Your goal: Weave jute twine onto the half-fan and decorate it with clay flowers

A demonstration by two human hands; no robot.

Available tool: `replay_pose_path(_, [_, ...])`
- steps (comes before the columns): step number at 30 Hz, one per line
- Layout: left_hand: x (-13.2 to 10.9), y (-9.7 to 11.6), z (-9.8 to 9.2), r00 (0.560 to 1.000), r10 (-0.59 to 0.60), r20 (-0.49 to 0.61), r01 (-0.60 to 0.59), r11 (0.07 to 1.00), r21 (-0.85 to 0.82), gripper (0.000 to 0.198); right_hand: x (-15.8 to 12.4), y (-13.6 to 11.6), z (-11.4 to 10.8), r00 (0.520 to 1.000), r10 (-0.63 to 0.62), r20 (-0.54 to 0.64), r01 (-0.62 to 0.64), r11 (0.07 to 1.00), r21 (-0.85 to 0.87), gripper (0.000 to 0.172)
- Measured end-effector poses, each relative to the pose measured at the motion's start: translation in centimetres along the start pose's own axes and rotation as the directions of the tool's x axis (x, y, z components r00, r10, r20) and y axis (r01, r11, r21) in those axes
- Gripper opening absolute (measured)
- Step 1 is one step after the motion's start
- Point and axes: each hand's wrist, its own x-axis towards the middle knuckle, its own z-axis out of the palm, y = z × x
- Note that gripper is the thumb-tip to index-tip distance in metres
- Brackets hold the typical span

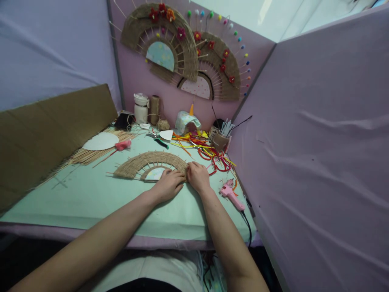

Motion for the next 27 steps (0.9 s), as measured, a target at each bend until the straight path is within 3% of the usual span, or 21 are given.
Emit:
replay_pose_path(7, [0.0, -0.2, 0.0, 1.0, 0.015, -0.005, -0.015, 1.0, 0.027, 0.02, 0.3, 0.4, -1.1, 0.966, 0.111, -0.235, -0.05, 0.966, 0.255, 0.03])
replay_pose_path(10, [-0.1, -0.3, 0.2, 1.0, 0.027, -0.012, -0.027, 0.999, 0.02, 0.021, 0.8, 0.3, -3.5, 0.929, 0.221, -0.298, -0.075, 0.898, 0.434, 0.031])
replay_pose_path(13, [0.0, -0.3, -0.1, 0.999, 0.031, -0.036, -0.03, 0.999, 0.021, 0.021, 1.3, -0.7, -6.5, 0.914, 0.284, -0.289, -0.056, 0.795, 0.604, 0.033])
replay_pose_path(16, [0.2, -1.0, -1.8, 0.996, -0.002, -0.086, 0.004, 1.0, 0.027, 0.023, 2.2, -2.7, -8.0, 0.904, 0.309, -0.295, -0.011, 0.707, 0.707, 0.032])
replay_pose_path(19, [0.4, -4.0, -5.4, 0.984, -0.102, -0.147, 0.11, 0.993, 0.049, 0.03, 3.5, -5.3, -7.0, 0.906, 0.308, -0.289, 0.031, 0.635, 0.772, 0.029])
replay_pose_path(22, [0.0, -9.3, -9.8, 0.932, -0.28, -0.229, 0.305, 0.949, 0.079, 0.038, 4.7, -7.6, -4.1, 0.931, 0.287, -0.227, 0.022, 0.577, 0.817, 0.026])
replay_pose_path(25, [-1.1, -15.1, -12.6, 0.806, -0.513, -0.295, 0.562, 0.82, 0.108, 0.044, 5.1, -9.0, -1.2, 0.953, 0.261, -0.156, -0.013, 0.547, 0.837, 0.024])
replay_pose_path(27, [-2.0, -18.2, -13.0, 0.697, -0.675, -0.242, 0.713, 0.69, 0.127, 0.045, 5.0, -9.4, 0.1, 0.959, 0.25, -0.134, -0.026, 0.549, 0.835, 0.022])
